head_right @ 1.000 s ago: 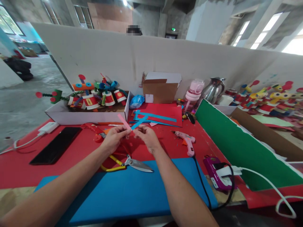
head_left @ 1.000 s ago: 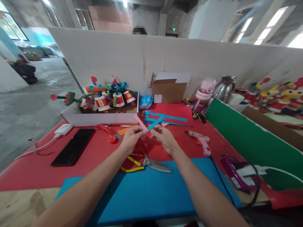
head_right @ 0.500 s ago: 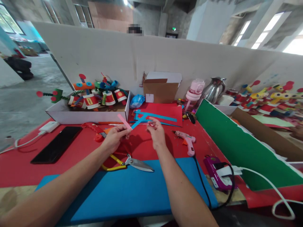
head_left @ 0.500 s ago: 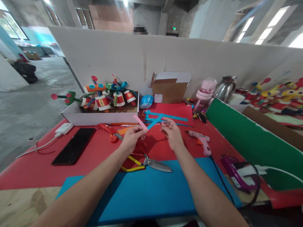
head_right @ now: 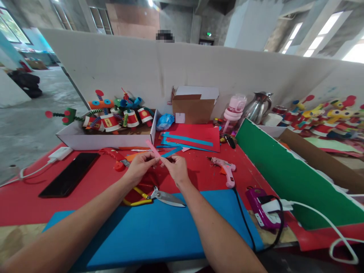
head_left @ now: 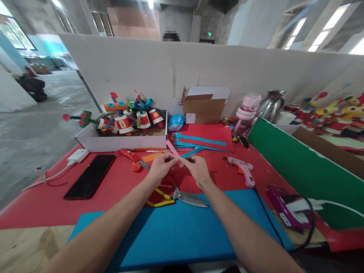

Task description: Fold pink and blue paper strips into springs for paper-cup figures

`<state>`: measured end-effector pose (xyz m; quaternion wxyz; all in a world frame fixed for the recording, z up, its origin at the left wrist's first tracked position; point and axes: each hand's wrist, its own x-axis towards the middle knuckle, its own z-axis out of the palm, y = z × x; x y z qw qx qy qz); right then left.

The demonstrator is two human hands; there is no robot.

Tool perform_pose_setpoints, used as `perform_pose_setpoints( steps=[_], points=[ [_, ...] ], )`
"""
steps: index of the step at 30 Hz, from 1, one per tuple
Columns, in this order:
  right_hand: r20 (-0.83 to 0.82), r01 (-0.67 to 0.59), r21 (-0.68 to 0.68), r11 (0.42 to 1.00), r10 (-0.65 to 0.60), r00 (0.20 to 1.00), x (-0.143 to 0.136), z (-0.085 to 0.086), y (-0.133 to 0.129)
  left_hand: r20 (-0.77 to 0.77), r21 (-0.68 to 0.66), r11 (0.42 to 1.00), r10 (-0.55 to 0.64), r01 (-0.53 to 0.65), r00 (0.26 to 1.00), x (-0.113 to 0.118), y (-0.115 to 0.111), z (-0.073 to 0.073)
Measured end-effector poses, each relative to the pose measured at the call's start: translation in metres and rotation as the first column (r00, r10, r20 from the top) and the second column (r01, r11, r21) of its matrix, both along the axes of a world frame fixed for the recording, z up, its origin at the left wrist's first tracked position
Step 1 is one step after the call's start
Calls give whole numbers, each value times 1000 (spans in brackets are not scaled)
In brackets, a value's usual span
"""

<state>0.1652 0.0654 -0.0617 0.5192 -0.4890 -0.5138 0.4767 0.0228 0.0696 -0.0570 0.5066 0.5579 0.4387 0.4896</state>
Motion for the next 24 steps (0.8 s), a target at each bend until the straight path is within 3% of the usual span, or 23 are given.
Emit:
perform_pose_setpoints(
  steps=[7,14,18,24],
  points=[
    [-191,-36,-98,995,16,981,-3,-3,1,-68,68,997,30,-25,997,1,1,-3],
    [-277,82,-105,991,-108,955,-3,-2,3,-83,71,995,79,-73,993,-1,1,0],
    [-298,72,-149,986,-114,948,-4,-1,2,-10,110,985,137,-135,990,-3,2,0],
    [-264,52,-173,983,-98,960,-7,-1,-1,163,-46,996,76,-70,984,-1,0,2]
  ],
)
